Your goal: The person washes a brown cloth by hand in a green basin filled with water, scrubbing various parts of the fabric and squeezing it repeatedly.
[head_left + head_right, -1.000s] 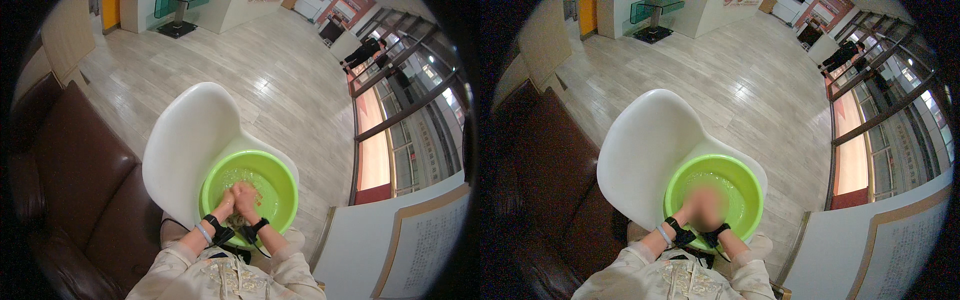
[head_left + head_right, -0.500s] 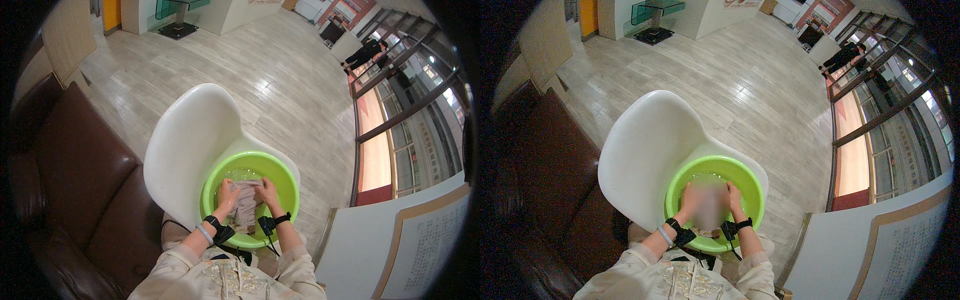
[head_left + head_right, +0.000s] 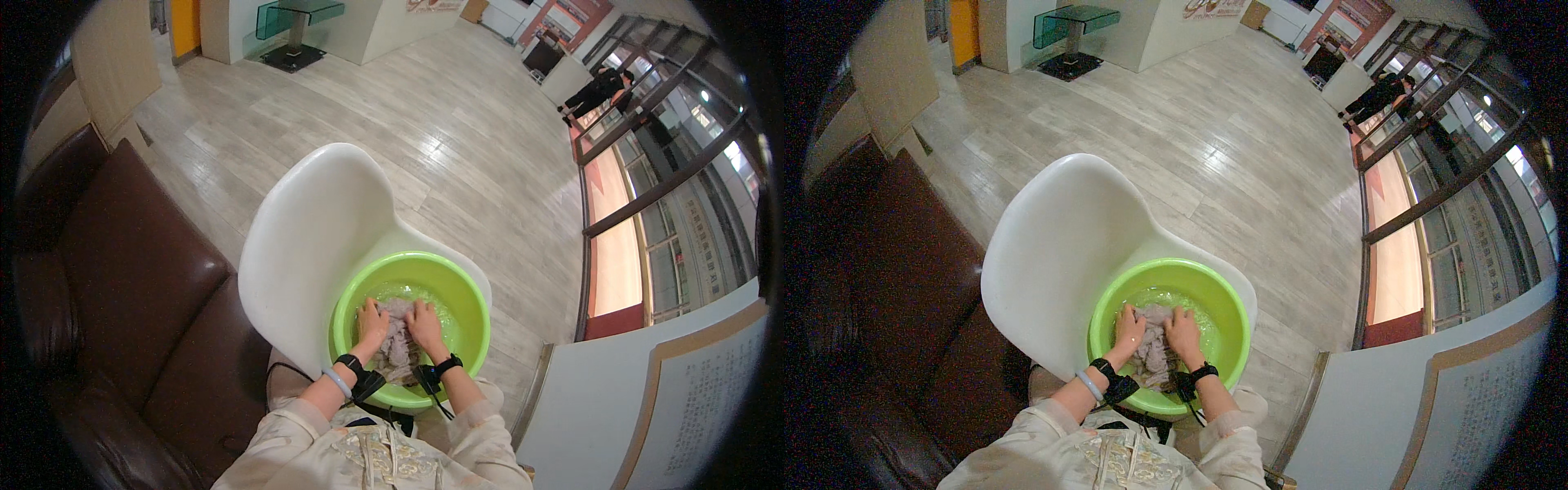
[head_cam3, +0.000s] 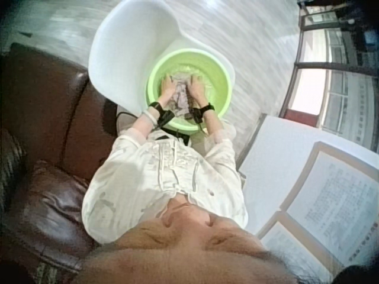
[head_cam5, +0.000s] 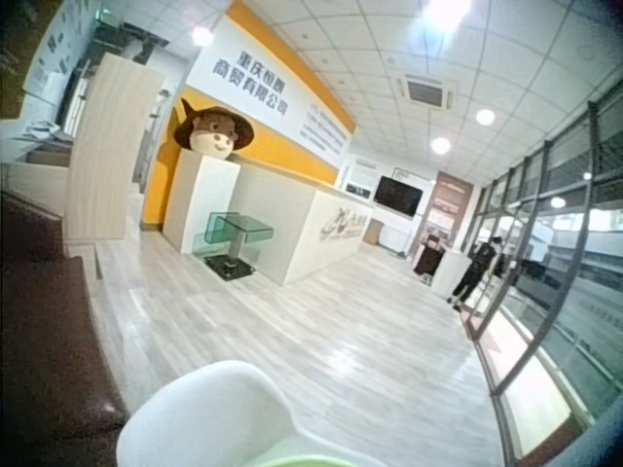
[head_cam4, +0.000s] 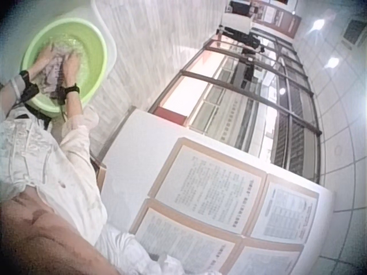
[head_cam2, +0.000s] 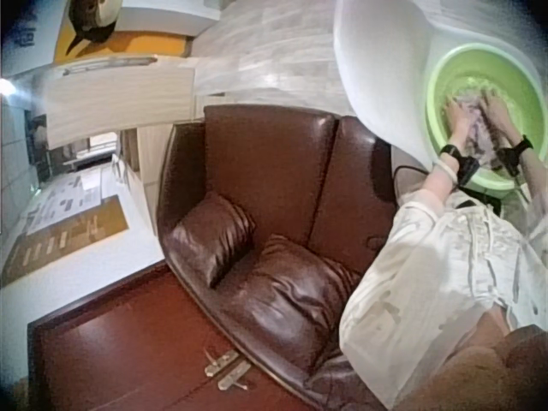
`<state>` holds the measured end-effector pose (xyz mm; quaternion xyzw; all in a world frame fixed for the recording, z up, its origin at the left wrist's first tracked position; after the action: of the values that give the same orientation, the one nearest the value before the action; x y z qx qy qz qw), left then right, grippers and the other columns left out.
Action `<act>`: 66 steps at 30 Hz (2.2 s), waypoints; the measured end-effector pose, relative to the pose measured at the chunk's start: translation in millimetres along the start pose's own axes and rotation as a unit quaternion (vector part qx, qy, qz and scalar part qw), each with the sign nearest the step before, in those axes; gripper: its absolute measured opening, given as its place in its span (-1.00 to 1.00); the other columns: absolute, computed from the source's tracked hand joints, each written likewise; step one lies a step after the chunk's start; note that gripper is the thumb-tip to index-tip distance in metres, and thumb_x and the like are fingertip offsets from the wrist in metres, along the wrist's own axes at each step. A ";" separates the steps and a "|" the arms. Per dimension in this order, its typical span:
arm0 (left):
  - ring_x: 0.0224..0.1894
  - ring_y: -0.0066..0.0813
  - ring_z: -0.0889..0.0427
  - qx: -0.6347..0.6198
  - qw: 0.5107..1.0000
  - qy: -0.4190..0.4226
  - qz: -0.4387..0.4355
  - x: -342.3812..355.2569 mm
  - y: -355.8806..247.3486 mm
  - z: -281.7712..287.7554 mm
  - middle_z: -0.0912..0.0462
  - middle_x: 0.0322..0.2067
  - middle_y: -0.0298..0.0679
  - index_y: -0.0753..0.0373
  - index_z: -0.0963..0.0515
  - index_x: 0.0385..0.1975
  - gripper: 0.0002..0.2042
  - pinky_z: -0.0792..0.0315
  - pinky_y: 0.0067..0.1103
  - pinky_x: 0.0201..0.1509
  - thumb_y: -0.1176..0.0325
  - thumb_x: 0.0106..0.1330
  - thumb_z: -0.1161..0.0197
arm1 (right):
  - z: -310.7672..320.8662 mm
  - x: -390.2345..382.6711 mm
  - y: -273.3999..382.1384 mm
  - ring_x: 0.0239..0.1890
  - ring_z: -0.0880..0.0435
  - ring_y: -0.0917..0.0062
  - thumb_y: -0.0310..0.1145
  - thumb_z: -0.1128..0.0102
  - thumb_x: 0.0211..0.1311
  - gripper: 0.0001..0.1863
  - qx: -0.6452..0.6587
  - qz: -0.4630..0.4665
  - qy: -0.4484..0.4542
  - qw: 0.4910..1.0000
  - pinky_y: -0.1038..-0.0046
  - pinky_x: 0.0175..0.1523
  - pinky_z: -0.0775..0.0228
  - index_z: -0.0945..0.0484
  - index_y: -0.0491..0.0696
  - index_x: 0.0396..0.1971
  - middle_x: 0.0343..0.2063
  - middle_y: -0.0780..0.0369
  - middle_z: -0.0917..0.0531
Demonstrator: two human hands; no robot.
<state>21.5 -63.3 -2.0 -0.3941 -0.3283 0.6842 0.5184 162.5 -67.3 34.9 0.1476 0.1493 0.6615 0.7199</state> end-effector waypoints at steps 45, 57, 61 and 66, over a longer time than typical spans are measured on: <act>-0.34 -0.51 -0.44 -0.457 0.864 0.176 0.119 -4.3 -1.6 -19.5 -0.52 -0.40 -0.32 0.32 -0.49 -0.26 -0.66 -0.36 -0.53 -0.20 0.13 0.35 0.03 | -1.6 -0.7 21.4 -0.45 -0.52 0.13 -0.17 -0.08 0.11 -0.70 0.081 -0.014 -0.137 0.987 0.23 -0.31 -0.31 -0.47 -0.15 -0.52 -0.54 0.04 -0.53; -0.02 -0.02 -0.43 -0.096 0.990 0.099 0.014 -1.5 1.6 -1.9 -0.47 -0.09 0.02 0.20 -0.30 0.01 -0.61 -0.31 -0.30 0.01 0.33 0.17 -0.14 | -7.0 -0.3 -6.2 -0.29 -0.53 0.05 -0.17 -0.12 0.04 -0.66 0.027 -0.032 0.055 0.998 0.16 -0.21 -0.36 -0.44 -0.09 -0.25 -0.34 0.00 -0.54; -0.03 -0.04 -0.43 -0.088 0.992 0.083 -0.027 16.7 50.6 -42.8 -0.45 -0.07 0.01 0.20 -0.32 -0.01 -0.62 -0.33 -0.30 -0.01 0.24 0.20 -0.12 | 4.7 0.3 1.9 -0.30 -0.51 0.05 -0.17 -0.18 -0.04 -0.66 0.031 -0.088 -0.072 0.993 0.17 -0.23 -0.35 -0.47 -0.14 -0.37 -0.33 0.00 -0.52; -0.17 -0.26 -0.46 -0.408 0.892 0.152 0.125 33.5 80.3 -74.1 -0.44 -0.17 -0.13 0.24 -0.34 -0.10 -0.57 -0.36 -0.37 -0.10 -0.01 0.27 -0.04 | 12.0 -19.7 58.0 -0.38 -0.48 0.15 -0.20 -0.17 0.04 -0.72 0.167 0.145 -0.123 0.967 0.26 -0.29 -0.33 -0.49 -0.16 -0.48 -0.46 0.04 -0.46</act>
<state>45.4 -47.7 -112.7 -0.7079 -0.4435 0.4810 0.2663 113.1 -82.4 70.0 0.3661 0.1450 0.7015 0.5940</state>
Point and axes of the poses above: each hand's wrist, its own x-axis towards the middle knuckle, its own z-axis out of the back of the hand, y = z × x, the point moved 1 cm from there along x, towards the middle knuckle
